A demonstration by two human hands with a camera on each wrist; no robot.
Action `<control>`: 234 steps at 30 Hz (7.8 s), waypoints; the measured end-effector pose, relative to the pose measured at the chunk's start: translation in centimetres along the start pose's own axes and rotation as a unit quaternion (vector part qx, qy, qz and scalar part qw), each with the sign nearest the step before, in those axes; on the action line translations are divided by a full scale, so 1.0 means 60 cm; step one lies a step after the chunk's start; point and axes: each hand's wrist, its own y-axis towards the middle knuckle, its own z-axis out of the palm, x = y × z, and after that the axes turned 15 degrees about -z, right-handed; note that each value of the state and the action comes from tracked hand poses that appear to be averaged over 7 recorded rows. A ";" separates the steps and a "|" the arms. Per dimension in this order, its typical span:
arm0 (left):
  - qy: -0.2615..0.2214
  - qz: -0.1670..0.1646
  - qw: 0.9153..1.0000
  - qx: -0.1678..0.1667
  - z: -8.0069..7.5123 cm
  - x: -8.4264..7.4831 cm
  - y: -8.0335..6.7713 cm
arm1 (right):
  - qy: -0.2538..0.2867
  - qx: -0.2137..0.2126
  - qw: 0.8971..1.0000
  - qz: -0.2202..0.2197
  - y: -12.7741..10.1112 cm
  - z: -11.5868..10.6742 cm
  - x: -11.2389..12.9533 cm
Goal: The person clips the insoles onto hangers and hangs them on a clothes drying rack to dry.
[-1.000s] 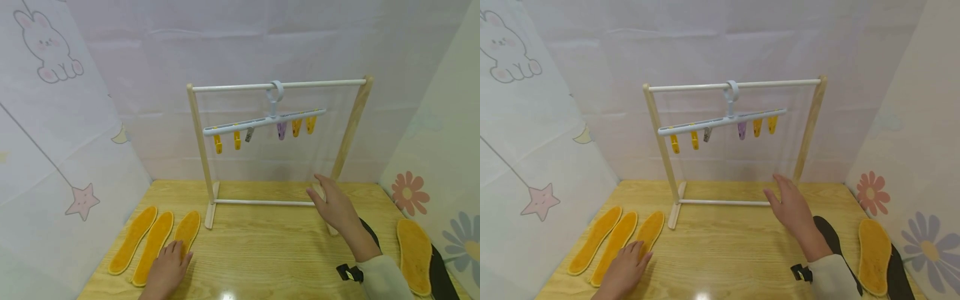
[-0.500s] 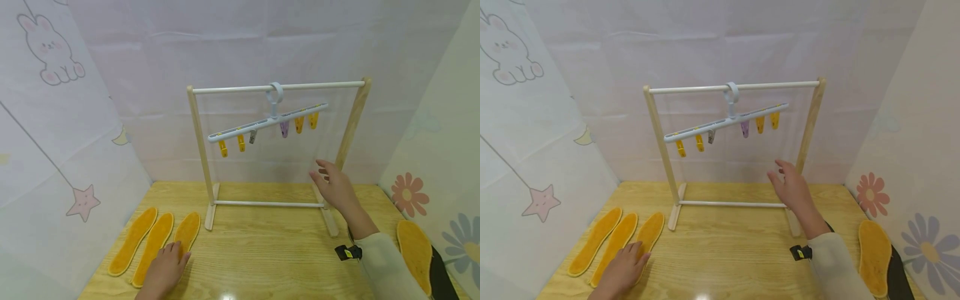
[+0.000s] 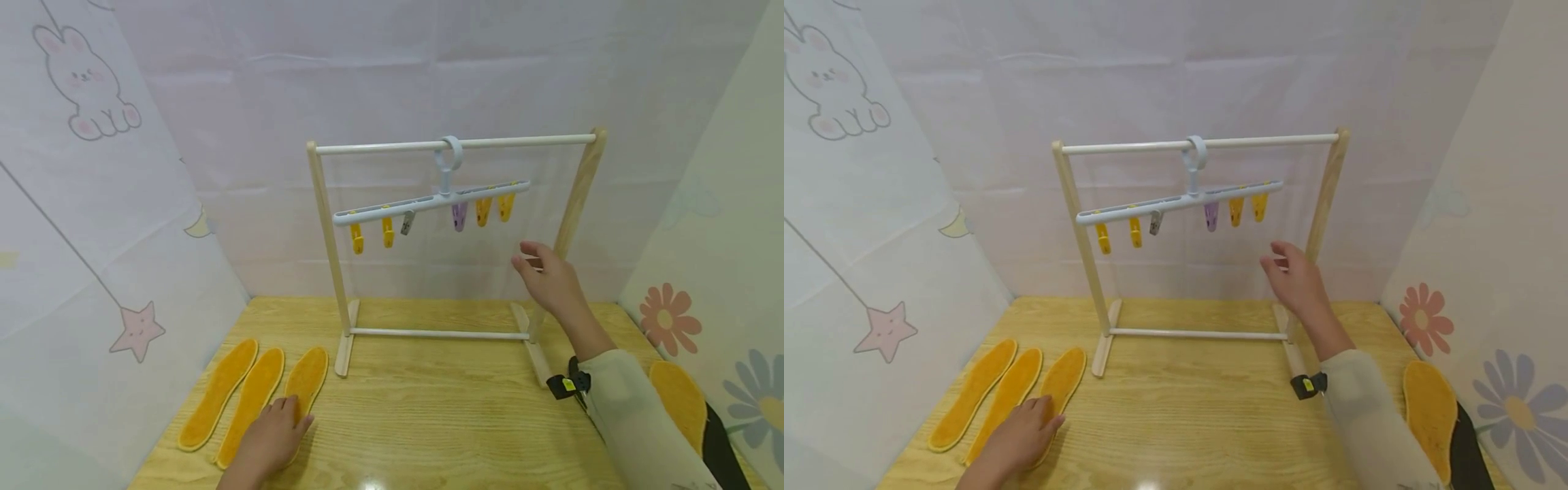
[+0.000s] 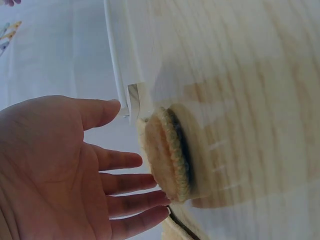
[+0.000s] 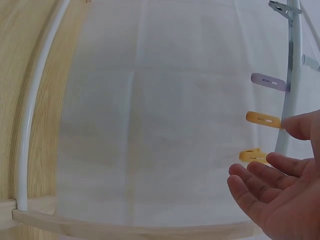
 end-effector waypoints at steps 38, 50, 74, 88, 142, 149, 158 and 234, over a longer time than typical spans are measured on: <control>0.013 -0.009 1.000 -0.016 -0.037 -0.004 0.044 | 0.117 -0.124 0.973 0.157 0.149 -0.002 -0.004; 0.019 -0.041 0.999 -0.009 -0.046 -0.006 0.050 | 0.167 -0.115 0.965 0.164 0.176 0.006 -0.001; -0.068 -0.059 0.996 0.008 -0.035 0.008 0.078 | 0.349 -0.182 0.911 0.127 0.136 -0.019 -0.013; -0.147 -0.037 0.988 0.022 -0.040 0.013 0.077 | 0.526 -0.144 0.835 0.072 0.103 -0.042 -0.009; -0.205 0.024 0.978 0.010 -0.062 -0.066 0.025 | 0.523 -0.165 0.836 0.001 0.059 -0.021 -0.013; -0.229 0.045 0.972 0.018 -0.057 -0.083 0.031 | 0.520 -0.165 0.838 0.006 0.060 -0.019 -0.015; -0.230 0.057 0.971 0.025 -0.052 -0.106 0.036 | 0.520 -0.164 0.838 0.004 0.057 -0.020 -0.012; -0.261 0.149 0.951 0.066 -0.050 -0.228 0.018 | 0.486 -0.146 0.861 0.026 0.049 -0.020 -0.004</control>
